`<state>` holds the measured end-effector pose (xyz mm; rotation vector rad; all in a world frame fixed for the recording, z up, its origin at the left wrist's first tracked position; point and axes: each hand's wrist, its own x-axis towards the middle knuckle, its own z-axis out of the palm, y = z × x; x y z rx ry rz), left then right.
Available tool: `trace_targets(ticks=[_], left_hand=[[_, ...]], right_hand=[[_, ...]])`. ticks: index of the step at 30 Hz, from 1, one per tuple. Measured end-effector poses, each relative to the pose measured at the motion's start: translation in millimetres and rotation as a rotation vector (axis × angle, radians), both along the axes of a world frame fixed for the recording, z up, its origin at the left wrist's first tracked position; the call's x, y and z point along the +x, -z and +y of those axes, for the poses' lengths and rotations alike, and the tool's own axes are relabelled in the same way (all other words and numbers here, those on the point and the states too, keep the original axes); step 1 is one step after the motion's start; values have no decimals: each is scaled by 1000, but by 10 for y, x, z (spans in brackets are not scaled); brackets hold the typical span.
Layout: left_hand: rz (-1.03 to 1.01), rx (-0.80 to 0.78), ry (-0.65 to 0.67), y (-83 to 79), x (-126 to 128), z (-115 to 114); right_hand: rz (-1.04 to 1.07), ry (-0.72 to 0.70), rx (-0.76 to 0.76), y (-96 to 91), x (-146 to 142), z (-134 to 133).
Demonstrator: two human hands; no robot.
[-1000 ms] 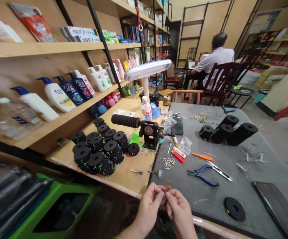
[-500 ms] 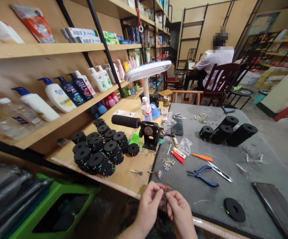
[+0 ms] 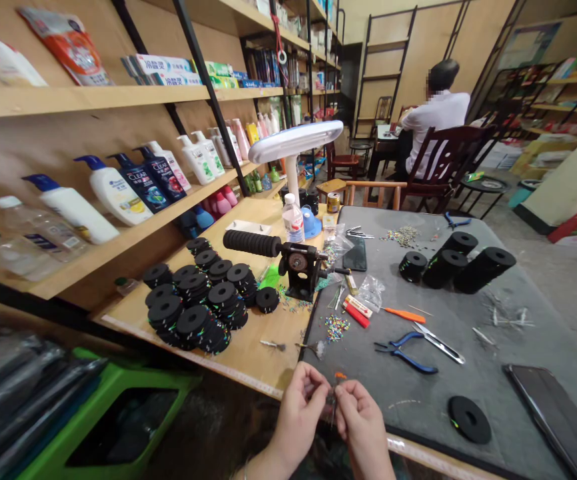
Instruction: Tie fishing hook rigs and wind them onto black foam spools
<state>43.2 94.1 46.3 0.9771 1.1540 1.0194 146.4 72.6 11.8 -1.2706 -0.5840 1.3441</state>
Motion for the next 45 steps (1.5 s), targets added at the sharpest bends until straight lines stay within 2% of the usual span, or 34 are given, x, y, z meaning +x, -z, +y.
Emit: trace_targets(ticks=[6,14,24,30,36,45], left_hand=[[30,-39,125,19,34,42],[28,-50,102,99,45,80],[-2,-111,71,94,68,62],[7,-54,37,93,84,26],[22,-58,63,80,80,36],[2,161,142,59,52,15]], right_hand=[[-36,3,-2,-46,-1,10],[-22,2,-15,-26,4,18],[4,11,-27,8,1,0],[44,38,-25,27,14,14],[60,39,-20,22,21,9],[53,43,-11,-46,53,41]])
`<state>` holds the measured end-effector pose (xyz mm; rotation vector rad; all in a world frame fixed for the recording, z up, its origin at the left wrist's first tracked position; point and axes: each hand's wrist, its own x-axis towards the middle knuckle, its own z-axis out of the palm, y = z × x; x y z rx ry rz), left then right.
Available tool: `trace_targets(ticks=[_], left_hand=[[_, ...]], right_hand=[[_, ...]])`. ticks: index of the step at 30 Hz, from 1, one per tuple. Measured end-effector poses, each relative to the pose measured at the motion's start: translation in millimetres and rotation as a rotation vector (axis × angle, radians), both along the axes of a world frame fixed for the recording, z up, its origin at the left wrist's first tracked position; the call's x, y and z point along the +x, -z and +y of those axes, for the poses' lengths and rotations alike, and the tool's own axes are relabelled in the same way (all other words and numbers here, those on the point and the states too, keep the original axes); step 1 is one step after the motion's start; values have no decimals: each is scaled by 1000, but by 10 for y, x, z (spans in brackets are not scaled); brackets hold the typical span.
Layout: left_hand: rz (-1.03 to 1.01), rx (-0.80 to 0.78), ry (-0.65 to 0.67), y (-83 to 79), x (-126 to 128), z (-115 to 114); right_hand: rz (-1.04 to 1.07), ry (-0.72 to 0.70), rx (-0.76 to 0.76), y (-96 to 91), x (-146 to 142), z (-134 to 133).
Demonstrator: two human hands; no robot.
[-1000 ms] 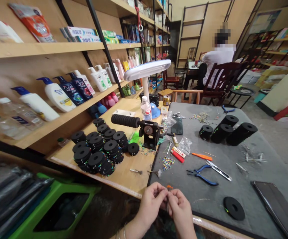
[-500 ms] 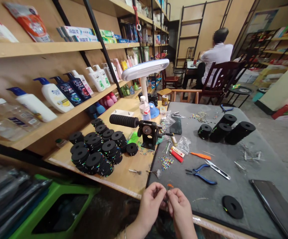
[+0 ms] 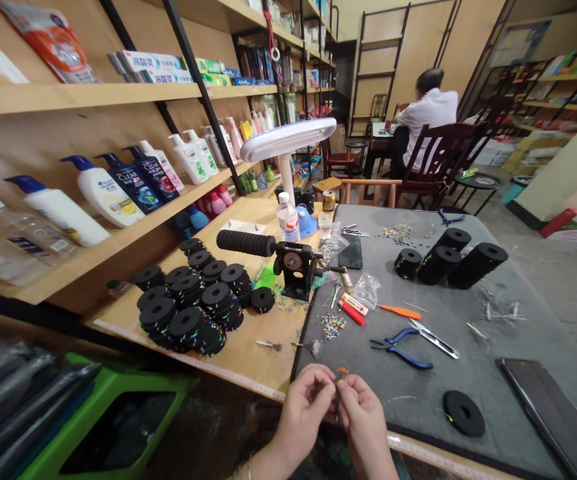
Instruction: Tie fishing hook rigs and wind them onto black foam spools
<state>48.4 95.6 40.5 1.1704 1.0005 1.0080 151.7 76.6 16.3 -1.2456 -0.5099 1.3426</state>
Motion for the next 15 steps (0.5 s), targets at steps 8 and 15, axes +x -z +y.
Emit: trace_targets(ticks=[8,15], left_hand=[[-66,-176,110,-80,-15,87],[-43,-301,177,-224,-13,209]], right_hand=[[-108,7,29,-76,82,32],[-155,-55,30,-137,95,1]])
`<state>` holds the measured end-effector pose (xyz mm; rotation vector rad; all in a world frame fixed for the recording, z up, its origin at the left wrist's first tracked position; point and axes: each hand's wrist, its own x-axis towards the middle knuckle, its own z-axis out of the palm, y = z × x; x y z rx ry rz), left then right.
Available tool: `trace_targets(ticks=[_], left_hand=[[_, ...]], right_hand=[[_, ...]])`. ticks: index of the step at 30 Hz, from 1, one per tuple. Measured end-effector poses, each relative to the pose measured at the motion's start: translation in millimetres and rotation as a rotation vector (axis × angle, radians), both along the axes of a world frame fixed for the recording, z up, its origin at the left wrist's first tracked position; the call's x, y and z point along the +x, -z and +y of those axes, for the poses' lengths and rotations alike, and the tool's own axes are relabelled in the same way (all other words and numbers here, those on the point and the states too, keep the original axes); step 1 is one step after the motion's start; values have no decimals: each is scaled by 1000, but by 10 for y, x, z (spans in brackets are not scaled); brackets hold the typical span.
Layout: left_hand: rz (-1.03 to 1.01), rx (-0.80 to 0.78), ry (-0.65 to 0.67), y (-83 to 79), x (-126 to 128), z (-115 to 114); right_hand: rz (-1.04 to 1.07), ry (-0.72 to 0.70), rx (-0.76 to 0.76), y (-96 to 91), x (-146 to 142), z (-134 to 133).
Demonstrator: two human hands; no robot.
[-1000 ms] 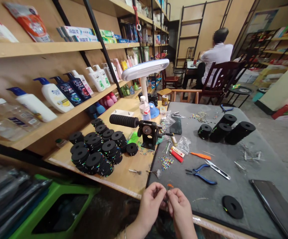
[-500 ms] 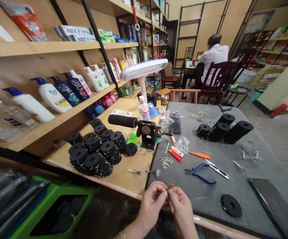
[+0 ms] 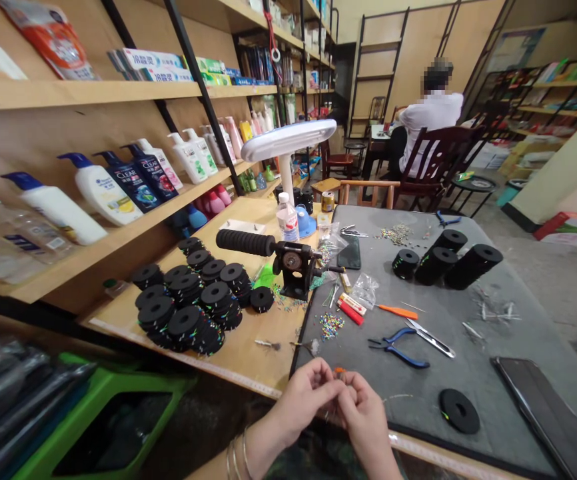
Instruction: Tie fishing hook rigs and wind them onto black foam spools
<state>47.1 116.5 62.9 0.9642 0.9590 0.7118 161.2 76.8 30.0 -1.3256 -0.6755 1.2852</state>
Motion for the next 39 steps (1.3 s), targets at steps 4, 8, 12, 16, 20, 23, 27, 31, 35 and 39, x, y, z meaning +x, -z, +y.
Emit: trace_targets(ticks=[4,8,12,16,20,23,27,31,35,39], left_hand=[[-56,-52,26,32,26,-56],[-102,-92,-55,123,81,-144],[-150,-167,-51,111,53,-132],[-271,-359,83,27,-55,-27],[-196,-393,132,31,-84,27],[-126,-301,90,81,-63,5],[-133,-278,83,130,-44,-45],[-146,-287,26,142,-8,-91],[-132,-214,-54,122,2,-104],[-23,-13,-51,94,-36,-73]], right_hand=[[-3,-9,-1,-25,33,9],[0,-19,6,-68,48,20],[15,-35,9,-84,71,29],[14,-46,6,-91,113,30],[-41,-123,40,-98,134,13],[-73,-158,57,-80,139,-2],[-1,-164,26,-42,127,-6],[67,-135,19,-21,99,22],[72,-110,28,-25,95,38],[89,-126,28,-29,110,32]])
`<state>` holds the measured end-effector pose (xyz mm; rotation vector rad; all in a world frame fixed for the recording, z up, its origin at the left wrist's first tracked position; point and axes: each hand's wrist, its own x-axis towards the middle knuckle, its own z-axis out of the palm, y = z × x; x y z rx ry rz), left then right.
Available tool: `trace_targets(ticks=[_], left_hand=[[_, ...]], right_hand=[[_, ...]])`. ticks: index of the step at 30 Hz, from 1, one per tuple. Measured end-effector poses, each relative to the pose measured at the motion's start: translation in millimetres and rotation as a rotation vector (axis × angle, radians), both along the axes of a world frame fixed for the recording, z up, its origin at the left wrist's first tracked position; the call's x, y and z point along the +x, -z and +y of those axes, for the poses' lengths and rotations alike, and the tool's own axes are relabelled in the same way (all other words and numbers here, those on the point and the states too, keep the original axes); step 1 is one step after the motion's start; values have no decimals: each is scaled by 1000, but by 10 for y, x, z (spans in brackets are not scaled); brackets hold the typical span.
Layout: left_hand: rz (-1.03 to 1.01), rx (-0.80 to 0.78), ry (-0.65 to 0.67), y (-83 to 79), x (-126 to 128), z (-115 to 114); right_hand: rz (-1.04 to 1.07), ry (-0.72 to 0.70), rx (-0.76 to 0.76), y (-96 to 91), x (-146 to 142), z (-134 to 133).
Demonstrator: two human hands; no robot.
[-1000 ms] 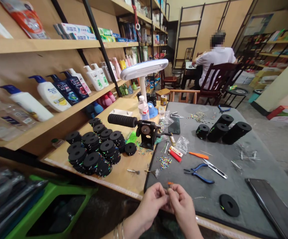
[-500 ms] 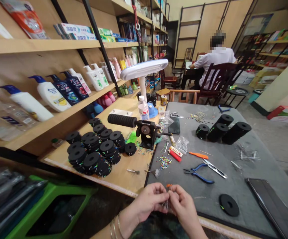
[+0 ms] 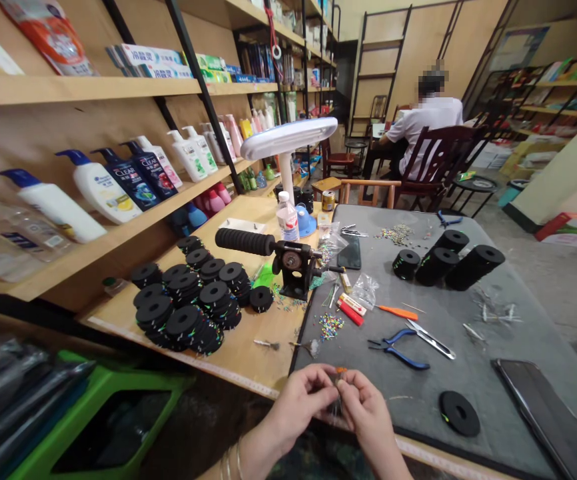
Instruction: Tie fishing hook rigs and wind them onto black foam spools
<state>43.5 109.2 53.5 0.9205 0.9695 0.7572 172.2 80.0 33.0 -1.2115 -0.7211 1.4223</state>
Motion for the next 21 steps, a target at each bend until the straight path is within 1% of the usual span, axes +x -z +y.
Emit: trace_targets(ticks=[2,7,11,14,16,18,21], left_hand=[[11,83,26,5,-9,10],[0,144,55,44,20,-3],[-39,89,61,28,51,-9],[-39,46,50,9,64,-2],[3,49,41,16,63,10],[81,94,38,38,57,27],[258,261,9,67,51,46]], right_hand=[[23,-16,0,5,6,1],[95,-30,-6,23,4,-1],[212,-39,-19,33,-11,-11],[232,-36,-31,50,-16,-3],[216,-34,-37,64,-12,8],[174,-42,-32,74,-5,20],[86,-64,-23,70,0,36]])
